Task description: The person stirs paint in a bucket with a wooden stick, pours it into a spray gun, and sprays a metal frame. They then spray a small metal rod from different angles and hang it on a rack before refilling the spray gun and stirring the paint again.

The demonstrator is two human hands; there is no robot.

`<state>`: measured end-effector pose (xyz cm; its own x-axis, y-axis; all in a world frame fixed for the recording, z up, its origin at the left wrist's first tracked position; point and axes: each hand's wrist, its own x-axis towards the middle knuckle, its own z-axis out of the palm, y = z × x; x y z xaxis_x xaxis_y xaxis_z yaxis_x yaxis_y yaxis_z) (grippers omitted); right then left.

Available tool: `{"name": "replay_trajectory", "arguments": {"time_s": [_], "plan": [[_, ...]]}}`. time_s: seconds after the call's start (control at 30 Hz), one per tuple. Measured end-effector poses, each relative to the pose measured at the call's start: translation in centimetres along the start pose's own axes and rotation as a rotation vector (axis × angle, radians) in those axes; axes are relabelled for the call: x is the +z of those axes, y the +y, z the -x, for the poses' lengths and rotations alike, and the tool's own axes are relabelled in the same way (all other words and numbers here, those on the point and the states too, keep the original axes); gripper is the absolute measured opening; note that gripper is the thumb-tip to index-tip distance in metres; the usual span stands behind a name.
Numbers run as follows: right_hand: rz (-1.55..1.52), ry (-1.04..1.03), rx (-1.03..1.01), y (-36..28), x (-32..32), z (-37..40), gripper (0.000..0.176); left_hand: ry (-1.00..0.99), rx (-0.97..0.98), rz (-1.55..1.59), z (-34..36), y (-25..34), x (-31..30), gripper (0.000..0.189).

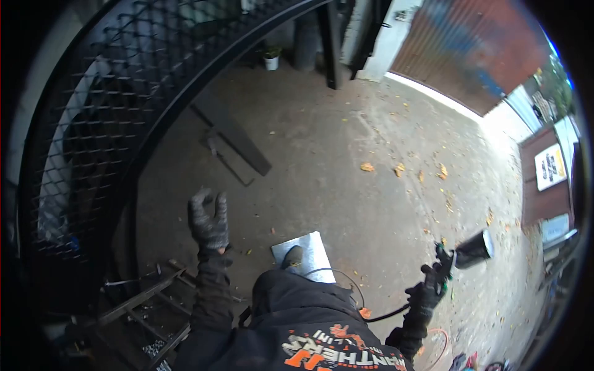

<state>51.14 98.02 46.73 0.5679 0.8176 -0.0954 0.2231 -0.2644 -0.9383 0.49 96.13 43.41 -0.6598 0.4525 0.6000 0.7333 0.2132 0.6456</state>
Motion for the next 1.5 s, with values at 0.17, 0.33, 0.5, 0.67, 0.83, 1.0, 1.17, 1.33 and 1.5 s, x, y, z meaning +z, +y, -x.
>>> {"name": "replay_trajectory", "arguments": {"time_s": [0.17,0.33,0.5,0.67,0.83,1.0,1.17,1.33,1.5], "plan": [[-0.095,0.019,0.033,1.9,-1.3,-3.2,0.021,-0.375,-0.217,0.06,11.4,2.2,-2.1,0.025],[-0.063,-0.194,0.073,4.2,-3.3,-4.0,0.01,-0.632,-0.22,0.155,21.1,7.3,-4.5,0.02],[-0.074,-0.437,-0.05,9.0,-5.1,-3.7,0.015,-0.68,-0.063,0.219,28.5,12.3,-7.0,0.017],[0.049,-0.96,-0.149,12.9,-7.0,-4.3,0.043,-0.512,-0.062,0.119,33.2,19.3,-13.1,0.024],[0.24,-1.498,-0.485,10.5,-7.9,2.0,0.044,-0.26,-0.14,0.063,31.9,25.4,-21.0,0.048],[0.262,-1.765,-0.979,8.5,-9.7,8.1,0.05,-0.205,0.036,-0.113,30.0,29.2,-25.8,0.072],[0.244,-2.033,-1.108,4.5,-12.0,13.4,0.059,-0.317,0.044,-0.151,31.9,30.7,-31.8,0.066],[0.222,-2.193,-1.182,5.7,-13.0,17.9,0.058,-0.018,0.057,-0.094,36.1,30.4,-36.6,0.039],[0.125,-2.3,-1.253,10.3,-15.9,26.4,0.054,0.279,-0.066,-0.219,44.1,28.5,-43.4,0.026]]}}
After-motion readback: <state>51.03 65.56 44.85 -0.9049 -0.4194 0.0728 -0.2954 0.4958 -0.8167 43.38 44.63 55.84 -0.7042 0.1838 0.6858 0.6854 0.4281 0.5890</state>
